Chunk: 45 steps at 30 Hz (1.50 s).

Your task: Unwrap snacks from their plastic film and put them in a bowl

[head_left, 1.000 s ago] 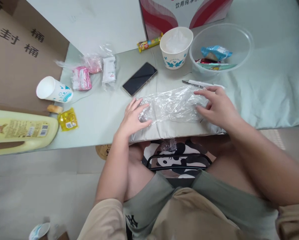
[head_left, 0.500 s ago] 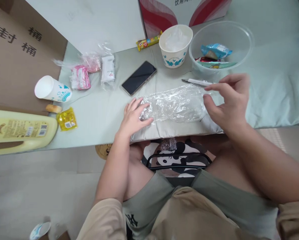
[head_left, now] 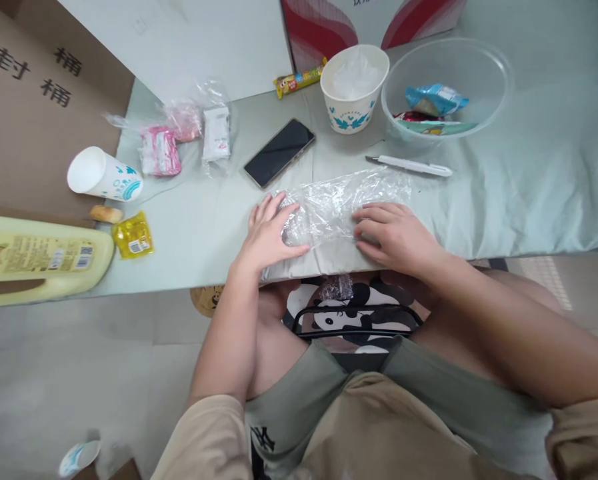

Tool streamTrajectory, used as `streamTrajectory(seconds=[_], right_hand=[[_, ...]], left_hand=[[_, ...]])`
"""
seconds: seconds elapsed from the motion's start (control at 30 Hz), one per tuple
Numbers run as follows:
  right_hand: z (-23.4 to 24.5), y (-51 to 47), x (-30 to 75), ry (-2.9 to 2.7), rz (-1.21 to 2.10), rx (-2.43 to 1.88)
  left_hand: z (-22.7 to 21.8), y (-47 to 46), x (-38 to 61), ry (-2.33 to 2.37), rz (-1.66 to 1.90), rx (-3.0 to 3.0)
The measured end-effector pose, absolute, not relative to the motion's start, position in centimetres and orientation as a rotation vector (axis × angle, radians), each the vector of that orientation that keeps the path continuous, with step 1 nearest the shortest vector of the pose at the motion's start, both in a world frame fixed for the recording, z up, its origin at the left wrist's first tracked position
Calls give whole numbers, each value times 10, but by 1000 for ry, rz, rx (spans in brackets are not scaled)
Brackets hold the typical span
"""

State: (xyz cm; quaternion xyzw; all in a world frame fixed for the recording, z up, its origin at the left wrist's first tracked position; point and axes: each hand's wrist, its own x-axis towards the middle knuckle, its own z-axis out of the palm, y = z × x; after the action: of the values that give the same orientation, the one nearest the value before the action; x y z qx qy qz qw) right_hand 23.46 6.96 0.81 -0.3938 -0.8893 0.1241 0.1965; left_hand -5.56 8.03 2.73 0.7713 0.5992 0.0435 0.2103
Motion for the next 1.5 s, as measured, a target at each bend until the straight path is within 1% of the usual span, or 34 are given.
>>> streamTrajectory(seconds=[0.13, 0.3, 0.47, 0.77, 0.87, 0.93, 1.0, 1.07, 1.17, 1.23, 1.37, 1.43, 1.5], right_hand=[[14, 69, 236, -2516, 308, -1021], [25, 68, 239, -2550, 265, -1035], [31, 64, 245, -2545, 320, -953], [40, 64, 259, -2607, 341, -964], [40, 70, 267, -2633, 442, -1035], [38, 75, 275, -2608, 543, -1159], [37, 78, 283, -2543, 579, -1312], [37, 81, 288, -2478, 602, -1378], [35, 81, 289, -2498, 685, -1215], [31, 81, 287, -2556, 641, -1122], [24, 84, 286, -2590, 485, -1144], [25, 85, 288, -2588, 486, -1155], [29, 85, 292, -2599, 567, -1170]], left_hand=[[28, 81, -56, 1652, 79, 2138], [28, 81, -57, 1633, 89, 2133], [27, 81, -58, 1647, 93, 2120], [26, 82, -58, 1640, 95, 2139], [27, 82, -58, 1634, 88, 2138], [27, 83, -58, 1630, 91, 2135], [26, 83, -59, 1628, 95, 2129], [25, 83, -60, 1628, 98, 2125], [24, 83, -60, 1628, 100, 2127], [25, 83, -60, 1635, 95, 2127], [26, 84, -59, 1653, 71, 2114], [27, 84, -59, 1658, 62, 2109], [26, 84, -59, 1659, 67, 2105]])
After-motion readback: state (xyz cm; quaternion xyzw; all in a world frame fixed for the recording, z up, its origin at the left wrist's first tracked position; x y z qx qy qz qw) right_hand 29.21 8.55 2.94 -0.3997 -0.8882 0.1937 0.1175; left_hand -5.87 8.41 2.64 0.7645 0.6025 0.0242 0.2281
